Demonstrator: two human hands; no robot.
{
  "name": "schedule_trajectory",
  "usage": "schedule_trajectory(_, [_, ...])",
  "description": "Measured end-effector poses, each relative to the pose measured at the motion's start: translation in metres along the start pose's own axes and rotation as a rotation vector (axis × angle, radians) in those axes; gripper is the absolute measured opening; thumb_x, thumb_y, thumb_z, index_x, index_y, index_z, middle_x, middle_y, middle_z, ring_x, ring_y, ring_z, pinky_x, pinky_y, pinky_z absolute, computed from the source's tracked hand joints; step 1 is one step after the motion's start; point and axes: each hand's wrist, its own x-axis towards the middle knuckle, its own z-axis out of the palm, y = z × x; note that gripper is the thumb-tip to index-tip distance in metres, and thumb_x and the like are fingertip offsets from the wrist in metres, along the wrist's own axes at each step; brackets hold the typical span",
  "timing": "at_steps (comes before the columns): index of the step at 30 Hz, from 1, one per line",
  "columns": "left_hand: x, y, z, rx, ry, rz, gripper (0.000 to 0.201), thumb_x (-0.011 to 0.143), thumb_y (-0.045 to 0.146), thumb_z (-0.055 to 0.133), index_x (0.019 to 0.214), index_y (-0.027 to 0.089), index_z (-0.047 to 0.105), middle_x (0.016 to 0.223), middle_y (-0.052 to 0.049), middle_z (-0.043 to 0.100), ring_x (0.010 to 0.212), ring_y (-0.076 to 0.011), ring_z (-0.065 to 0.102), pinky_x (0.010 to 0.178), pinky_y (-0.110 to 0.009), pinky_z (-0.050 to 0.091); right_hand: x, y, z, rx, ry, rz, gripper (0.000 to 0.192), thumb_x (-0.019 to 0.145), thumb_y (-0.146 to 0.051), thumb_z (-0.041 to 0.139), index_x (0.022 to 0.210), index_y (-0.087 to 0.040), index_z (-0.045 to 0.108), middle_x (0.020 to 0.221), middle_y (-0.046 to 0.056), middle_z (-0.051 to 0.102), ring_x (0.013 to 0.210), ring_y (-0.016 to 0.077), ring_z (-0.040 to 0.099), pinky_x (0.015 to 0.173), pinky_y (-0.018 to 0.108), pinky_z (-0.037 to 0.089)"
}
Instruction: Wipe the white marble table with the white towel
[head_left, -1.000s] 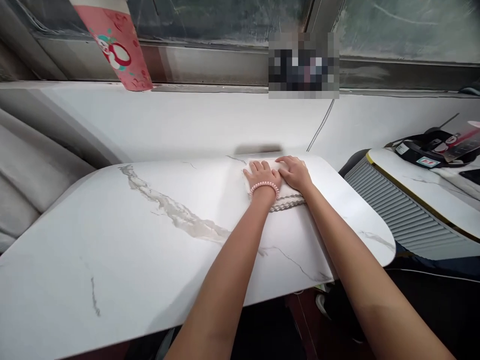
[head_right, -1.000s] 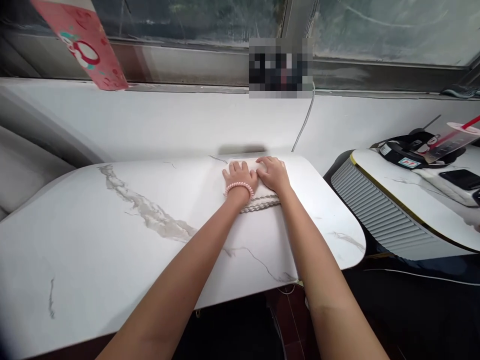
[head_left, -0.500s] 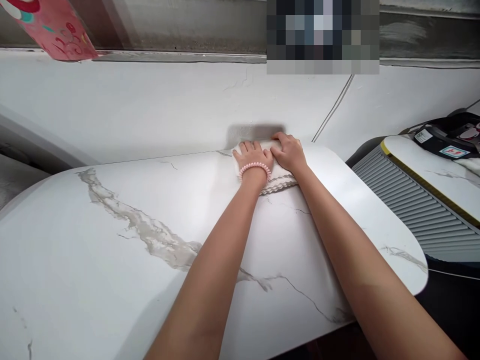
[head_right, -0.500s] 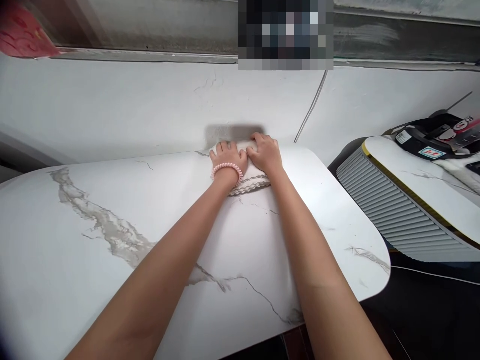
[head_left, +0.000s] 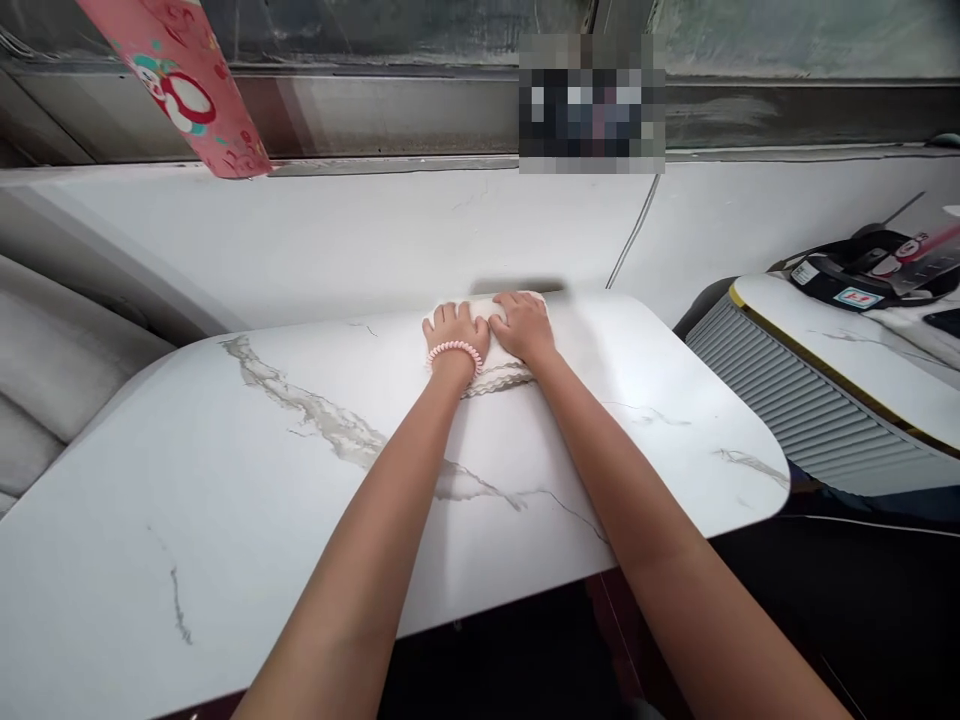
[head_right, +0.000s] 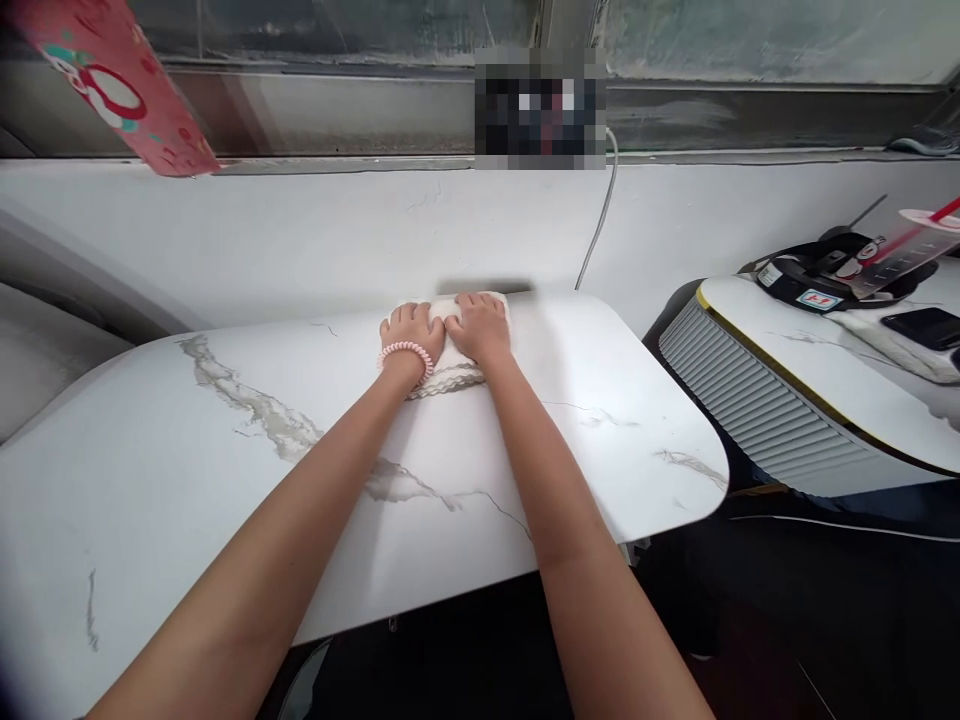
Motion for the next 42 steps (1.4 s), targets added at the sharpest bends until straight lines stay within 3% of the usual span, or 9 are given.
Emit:
schedule_trajectory(15, [-0.106, -0.003, -0.02, 0.019, 0.026, 0.01, 0.054, 0.097, 0.03, 0.027, 0.143, 0.013, 0.05, 0.152, -0.017, 0.048, 0.145, -0.0273, 0.037, 0.12, -0.051, 0.027, -0.101, -0.031, -0.035, -0.036, -0.051, -0.021, 0.038, 0.093, -0.023, 0.044, 0.126, -0.014, 0.06, 0.135, 0.011, 0.063, 0.128, 0.0275, 0.049, 0.114, 0.041, 0.031])
schedule_trajectory(20, [-0.155, 0.002, -0.031, 0.072, -0.057, -0.007, 0.06, 0.097, 0.031, 0.024, 0.15, 0.008, 0.041, 0.158, -0.017, 0.04, 0.149, -0.0304, 0.031, 0.121, -0.056, 0.023, -0.149, -0.041, -0.051, -0.051, -0.07, -0.052, 0.038, 0.093, -0.023, 0.045, 0.127, -0.015, 0.06, 0.135, 0.011, 0.062, 0.129, 0.028, 0.049, 0.113, 0.042, 0.033])
schedule_trajectory(26, [-0.203, 0.005, -0.043, 0.077, -0.11, 0.029, 0.061, 0.098, 0.035, 0.022, 0.152, 0.012, 0.039, 0.161, -0.014, 0.036, 0.151, -0.0281, 0.028, 0.123, -0.053, 0.021, -0.2, -0.046, -0.064, -0.069, -0.04, -0.064, 0.037, 0.094, -0.026, 0.042, 0.124, -0.015, 0.06, 0.133, 0.013, 0.063, 0.125, 0.0293, 0.051, 0.111, 0.044, 0.034])
schedule_trajectory(34, [-0.225, -0.004, -0.051, 0.063, -0.125, 0.063, 0.06, 0.099, 0.036, 0.024, 0.152, 0.013, 0.039, 0.161, -0.013, 0.036, 0.151, -0.0269, 0.028, 0.124, -0.051, 0.02, -0.223, -0.063, -0.061, -0.069, 0.047, -0.027, 0.034, 0.092, -0.024, 0.043, 0.12, -0.017, 0.062, 0.127, 0.014, 0.065, 0.121, 0.0319, 0.053, 0.108, 0.047, 0.036])
schedule_trajectory(42, [-0.227, -0.051, -0.066, 0.087, -0.094, 0.017, 0.058, 0.099, 0.035, 0.026, 0.151, 0.015, 0.04, 0.16, -0.012, 0.038, 0.149, -0.0261, 0.031, 0.124, -0.049, 0.022, -0.216, -0.107, -0.035, -0.064, 0.041, -0.078, 0.029, 0.093, -0.025, 0.043, 0.114, -0.019, 0.062, 0.123, 0.015, 0.066, 0.118, 0.0333, 0.054, 0.108, 0.05, 0.034])
